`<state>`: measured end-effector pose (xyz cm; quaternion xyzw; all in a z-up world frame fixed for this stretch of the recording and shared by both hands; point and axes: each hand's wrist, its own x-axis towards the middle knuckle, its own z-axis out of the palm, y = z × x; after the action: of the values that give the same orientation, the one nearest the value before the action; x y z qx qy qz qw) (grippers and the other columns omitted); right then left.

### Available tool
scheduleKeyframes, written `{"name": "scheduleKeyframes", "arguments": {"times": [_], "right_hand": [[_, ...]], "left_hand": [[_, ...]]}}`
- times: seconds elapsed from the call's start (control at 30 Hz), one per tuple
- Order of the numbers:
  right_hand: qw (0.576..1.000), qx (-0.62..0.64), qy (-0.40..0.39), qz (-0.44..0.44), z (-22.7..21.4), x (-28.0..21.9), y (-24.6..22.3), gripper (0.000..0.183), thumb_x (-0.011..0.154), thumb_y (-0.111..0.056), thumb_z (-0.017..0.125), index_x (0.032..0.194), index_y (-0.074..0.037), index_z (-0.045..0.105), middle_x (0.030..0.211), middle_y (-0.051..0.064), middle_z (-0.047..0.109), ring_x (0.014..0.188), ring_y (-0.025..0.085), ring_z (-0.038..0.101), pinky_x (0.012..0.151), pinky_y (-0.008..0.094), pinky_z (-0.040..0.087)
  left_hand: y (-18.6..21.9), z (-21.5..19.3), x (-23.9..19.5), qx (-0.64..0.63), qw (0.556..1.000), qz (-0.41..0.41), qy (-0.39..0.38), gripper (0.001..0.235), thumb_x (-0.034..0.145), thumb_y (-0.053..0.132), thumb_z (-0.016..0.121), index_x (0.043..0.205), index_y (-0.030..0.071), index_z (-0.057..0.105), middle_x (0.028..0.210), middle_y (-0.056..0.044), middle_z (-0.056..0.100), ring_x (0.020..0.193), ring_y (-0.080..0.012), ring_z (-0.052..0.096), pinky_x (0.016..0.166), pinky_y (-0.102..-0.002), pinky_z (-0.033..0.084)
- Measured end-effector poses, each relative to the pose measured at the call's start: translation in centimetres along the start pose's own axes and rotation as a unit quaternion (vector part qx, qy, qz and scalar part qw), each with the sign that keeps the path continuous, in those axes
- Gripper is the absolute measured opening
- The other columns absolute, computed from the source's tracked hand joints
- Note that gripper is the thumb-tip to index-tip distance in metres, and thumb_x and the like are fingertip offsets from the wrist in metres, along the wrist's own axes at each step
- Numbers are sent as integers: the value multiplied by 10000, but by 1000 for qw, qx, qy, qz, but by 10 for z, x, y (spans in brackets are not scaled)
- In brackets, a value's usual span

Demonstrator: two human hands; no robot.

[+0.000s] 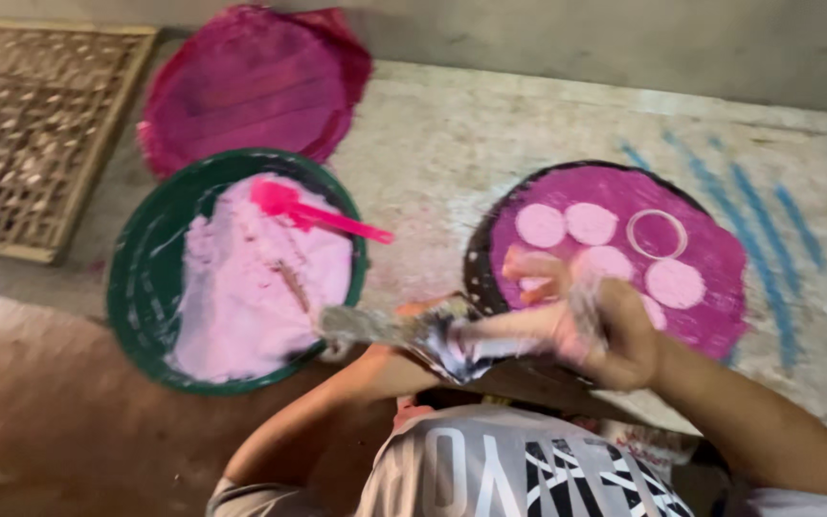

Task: The person scoops pink dough from a green bowl and places it into a circular mold on a purple tray. They press the dough into the mold using a wooden tool to form round pieces, repeating the process to fill the tray.

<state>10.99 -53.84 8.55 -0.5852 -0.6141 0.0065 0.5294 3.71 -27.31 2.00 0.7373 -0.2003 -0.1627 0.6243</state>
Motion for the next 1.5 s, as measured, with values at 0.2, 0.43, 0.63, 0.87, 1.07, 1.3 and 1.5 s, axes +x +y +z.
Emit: {"name": "scheduleKeyframes", "arguments": {"times": [0.2,0.43,0.63,0.87,1.07,1.3,1.5], "right_hand": [[975,-221,20,-19,-5,-60,-44,681,1009,-234,562,1628,-246,278,1467,299,534,1269,585,618,931,518,610],[962,-150,161,161,-33,-146,-43,905,994,-413,647,1627,-60,104,1629,325,266,1500,470,321,1191,540,294],[785,391,40,478,-59,-248,-17,1180,755,-621,835,1570,68,332,1562,246,472,1453,339,474,1220,470,371],[732,182,380,535,30,-345,-16,1152,657,-395,876,1560,-1,279,1538,137,452,1403,268,427,1128,418,333],[691,178,523,466,65,-357,-30,1138,688,-309,806,1601,-22,190,1602,136,347,1458,274,353,1143,434,288],[729,153,522,416,58,-327,-15,1118,734,-361,796,1603,43,221,1483,239,481,1376,352,479,1139,459,352],[752,157,484,419,37,-292,17,1142,724,-414,790,1606,17,206,1408,243,541,1280,358,578,1076,469,425]], "left_hand": [[21,59,42,254,964,-19,-72,451,885,342,689,1237,83,580,1010,-156,709,908,-360,702,742,-451,545],[-7,91,111,-13,983,126,-132,435,863,184,729,1265,68,611,1131,-131,708,1039,-245,701,901,-406,583],[-25,82,185,65,979,37,-191,488,749,151,841,1203,62,686,1093,-118,742,1006,-215,698,914,-367,569],[-144,-7,359,133,986,104,1,594,833,260,800,1359,53,615,1337,-154,627,1144,-231,626,973,-356,509],[-264,-58,376,-19,984,-174,5,380,965,138,576,1315,50,695,1156,-87,759,1012,-193,669,929,-353,532],[-267,-28,254,-255,919,-199,226,428,1017,132,491,1433,71,570,1251,-106,695,1088,-219,657,947,-381,533],[-205,69,96,-321,883,-87,332,523,1011,209,540,1493,40,434,1482,-100,532,1327,-211,516,1088,-378,415]]}}
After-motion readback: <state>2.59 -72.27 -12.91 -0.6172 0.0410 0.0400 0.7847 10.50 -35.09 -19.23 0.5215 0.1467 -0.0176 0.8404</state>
